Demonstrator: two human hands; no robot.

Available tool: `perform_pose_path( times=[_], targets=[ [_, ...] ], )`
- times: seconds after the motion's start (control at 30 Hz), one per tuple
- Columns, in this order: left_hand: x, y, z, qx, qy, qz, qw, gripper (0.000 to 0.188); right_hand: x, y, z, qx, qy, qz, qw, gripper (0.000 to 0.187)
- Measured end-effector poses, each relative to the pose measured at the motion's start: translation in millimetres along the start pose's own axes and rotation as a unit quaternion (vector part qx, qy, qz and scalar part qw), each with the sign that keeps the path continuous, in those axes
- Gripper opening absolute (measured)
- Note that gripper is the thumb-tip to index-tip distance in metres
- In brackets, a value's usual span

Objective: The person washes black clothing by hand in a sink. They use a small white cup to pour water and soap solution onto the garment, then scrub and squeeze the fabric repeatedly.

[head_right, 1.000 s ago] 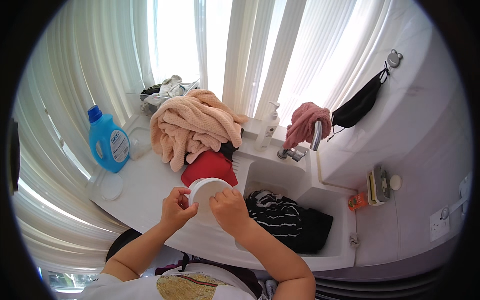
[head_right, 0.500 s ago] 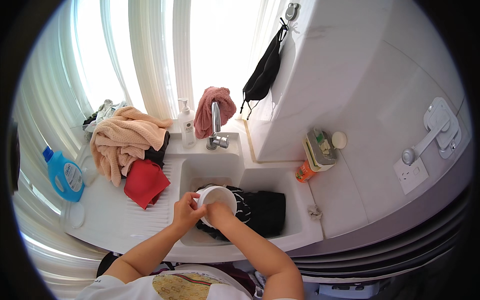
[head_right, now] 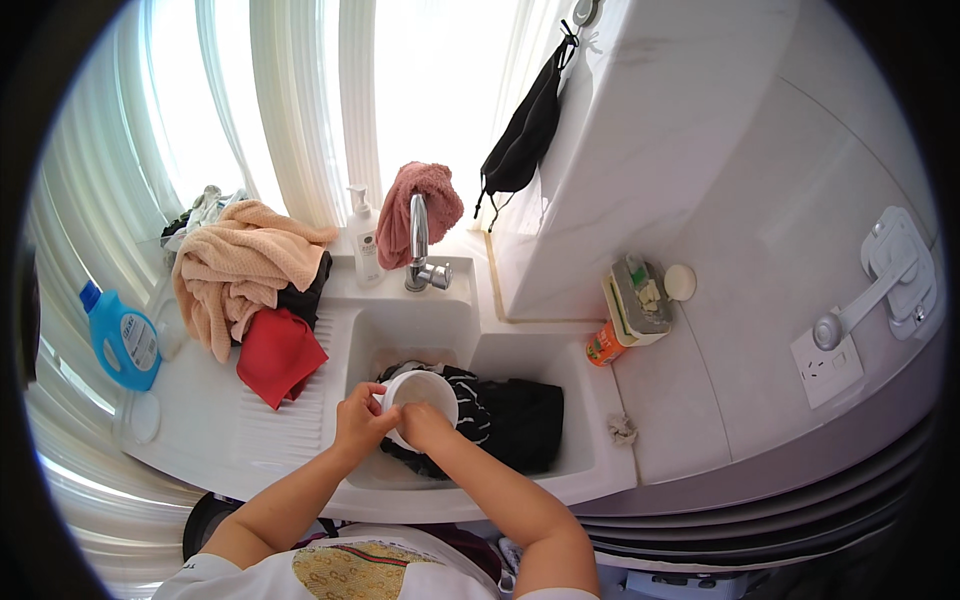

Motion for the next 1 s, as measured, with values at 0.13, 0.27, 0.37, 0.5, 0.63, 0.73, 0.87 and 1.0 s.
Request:
perform_pose_path(
  times=[0.13, 0.27, 0.37, 0.5, 0.63, 0.73, 0.87, 1.0],
  targets=[
    [0, 1, -5, -0.001, -0.006, 0.006, 1.000, 0.037, 3, 1, -12, -0.057, 0.008, -0.041, 0.997, 0.018],
    [0, 2, -9, 0.006, -0.018, -0.004, 1.000, 0.035, 8, -5, -12, -0.099, -0.019, -0.095, 0.990, 0.017],
    [0, 4, -12, 0.001, -0.008, -0.014, 1.000, 0.033, 12, -17, -12, -0.148, 0.028, -0.164, 0.975, 0.015],
    [-4, 11, -26, 0.022, -0.033, -0.022, 0.999, 0.033, 19, -37, 5, -0.357, 0.138, -0.119, 0.916, 0.020],
    [-5, -5, -23, 0.102, -0.135, -0.035, 0.985, 0.036, 37, -84, 36, -0.485, 0.181, -0.074, 0.852, 0.022],
    [-8, -12, -32, 0.135, -0.138, -0.018, 0.981, 0.034, 56, -109, 84, -0.499, 0.216, 0.035, 0.838, 0.020],
    [-11, -2, -30, 0.161, -0.146, -0.043, 0.975, 0.037, 74, -100, 135, -0.015, 0.287, 0.112, 0.951, 0.016],
    [-10, 9, -28, 0.213, -0.177, -0.041, 0.960, 0.036, 79, -95, 152, 0.043, 0.265, 0.185, 0.945, 0.017]
  ],
)
Point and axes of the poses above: each hand's wrist, its own x-axis away from the middle knuckle, its own y-axis out of the palm, z = x × y, the point moved 3 cm from there along -x, towards the middle knuckle, and after that the axes turned 3 degrees about -x, right-handed, at the moved point
